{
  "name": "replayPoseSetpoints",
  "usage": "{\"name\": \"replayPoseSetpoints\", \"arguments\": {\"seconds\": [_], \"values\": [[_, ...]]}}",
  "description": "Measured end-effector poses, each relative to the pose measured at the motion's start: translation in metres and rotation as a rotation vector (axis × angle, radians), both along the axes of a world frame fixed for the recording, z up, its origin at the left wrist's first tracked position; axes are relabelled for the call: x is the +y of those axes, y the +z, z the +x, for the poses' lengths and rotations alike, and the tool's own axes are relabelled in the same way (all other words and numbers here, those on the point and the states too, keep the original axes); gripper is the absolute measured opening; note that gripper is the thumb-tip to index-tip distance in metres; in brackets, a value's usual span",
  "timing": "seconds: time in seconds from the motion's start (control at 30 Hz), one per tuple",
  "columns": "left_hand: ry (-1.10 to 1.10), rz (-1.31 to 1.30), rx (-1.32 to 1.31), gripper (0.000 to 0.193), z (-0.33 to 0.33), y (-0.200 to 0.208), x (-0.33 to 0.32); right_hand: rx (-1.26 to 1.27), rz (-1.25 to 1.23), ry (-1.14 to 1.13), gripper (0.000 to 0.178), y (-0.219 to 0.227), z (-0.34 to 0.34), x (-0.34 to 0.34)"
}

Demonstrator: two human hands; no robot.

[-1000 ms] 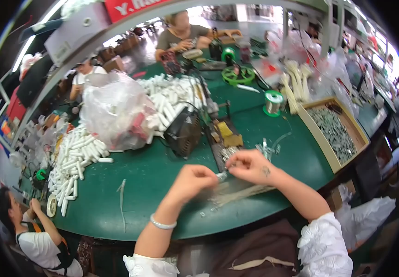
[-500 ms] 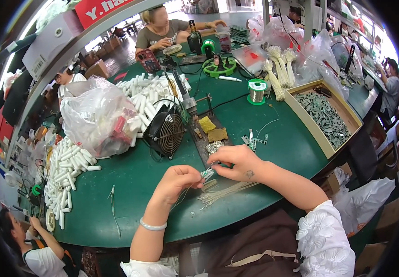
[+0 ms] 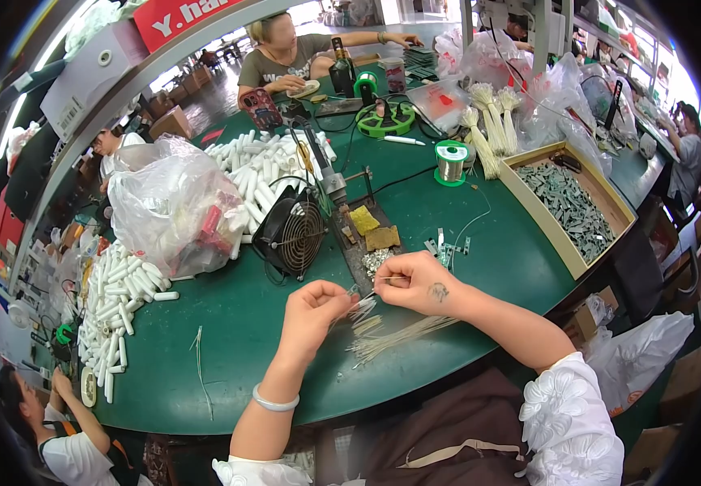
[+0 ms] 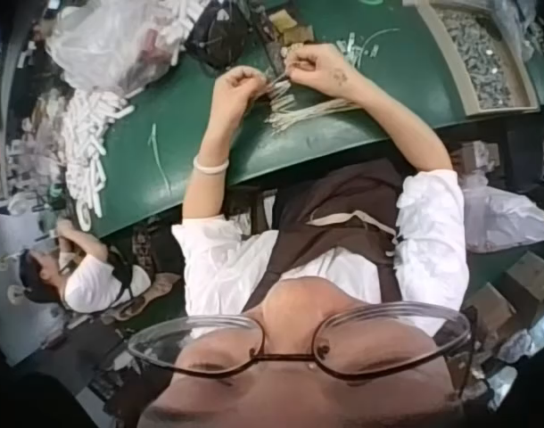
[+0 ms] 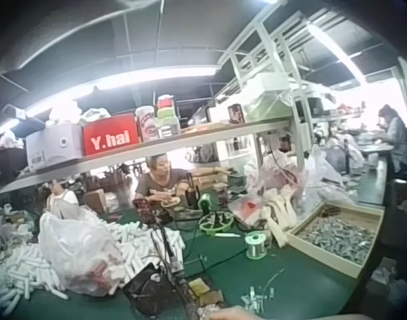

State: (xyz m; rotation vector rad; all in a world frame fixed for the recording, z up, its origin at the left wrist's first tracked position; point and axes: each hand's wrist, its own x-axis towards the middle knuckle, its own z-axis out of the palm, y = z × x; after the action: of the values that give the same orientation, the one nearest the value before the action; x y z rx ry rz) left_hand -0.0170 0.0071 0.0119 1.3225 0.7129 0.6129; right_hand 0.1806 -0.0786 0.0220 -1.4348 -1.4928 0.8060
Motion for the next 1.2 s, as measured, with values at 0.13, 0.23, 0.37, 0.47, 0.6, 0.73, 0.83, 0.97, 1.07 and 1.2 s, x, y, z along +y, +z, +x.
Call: {"name": "replayPoseSetpoints", "arguments": {"seconds": [0.13, 0.23, 0.37, 0.47, 0.6, 0.73, 0.83, 0.97, 1.07, 1.2], "values": [[-0.003, -0.007, 0.005, 0.013, 0.008, 0.010, -0.012, -0.074, 0.151, -0.009, 0.015, -0.001, -0.006, 0.000], [-0.010, -0.006, -0.022, 0.013, 0.009, 0.009, -0.016, -0.063, 0.091, -0.045, 0.015, 0.000, -0.008, 0.000], [-0.011, 0.025, -0.022, 0.013, 0.011, 0.005, -0.017, -0.114, 0.134, -0.075, 0.015, -0.002, -0.010, 0.000], [0.004, 0.006, -0.043, 0.013, 0.014, 0.002, -0.020, -0.130, 0.148, -0.078, 0.015, -0.003, -0.011, 0.000], [0.009, 0.023, -0.001, 0.012, 0.015, 0.002, -0.021, -0.138, 0.148, -0.072, 0.015, -0.003, -0.012, 0.000], [0.056, 0.000, -0.010, 0.012, 0.018, 0.004, -0.025, -0.142, 0.180, -0.065, 0.016, -0.005, -0.012, 0.000], [0.076, -0.018, -0.004, 0.011, 0.019, 0.002, -0.023, -0.128, 0.131, -0.069, 0.014, -0.001, -0.011, -0.001], [0.087, -0.058, -0.007, 0.011, 0.017, 0.000, -0.020, -0.119, 0.280, -0.089, 0.009, -0.005, -0.010, 0.000], [0.084, -0.070, -0.008, 0.011, 0.017, 0.000, -0.020, -0.191, 0.411, -0.078, 0.010, -0.008, -0.011, 0.000], [0.086, -0.078, -0.016, 0.011, 0.017, 0.002, -0.020, -0.196, 0.447, -0.085, 0.011, -0.009, -0.013, 0.001]]}}
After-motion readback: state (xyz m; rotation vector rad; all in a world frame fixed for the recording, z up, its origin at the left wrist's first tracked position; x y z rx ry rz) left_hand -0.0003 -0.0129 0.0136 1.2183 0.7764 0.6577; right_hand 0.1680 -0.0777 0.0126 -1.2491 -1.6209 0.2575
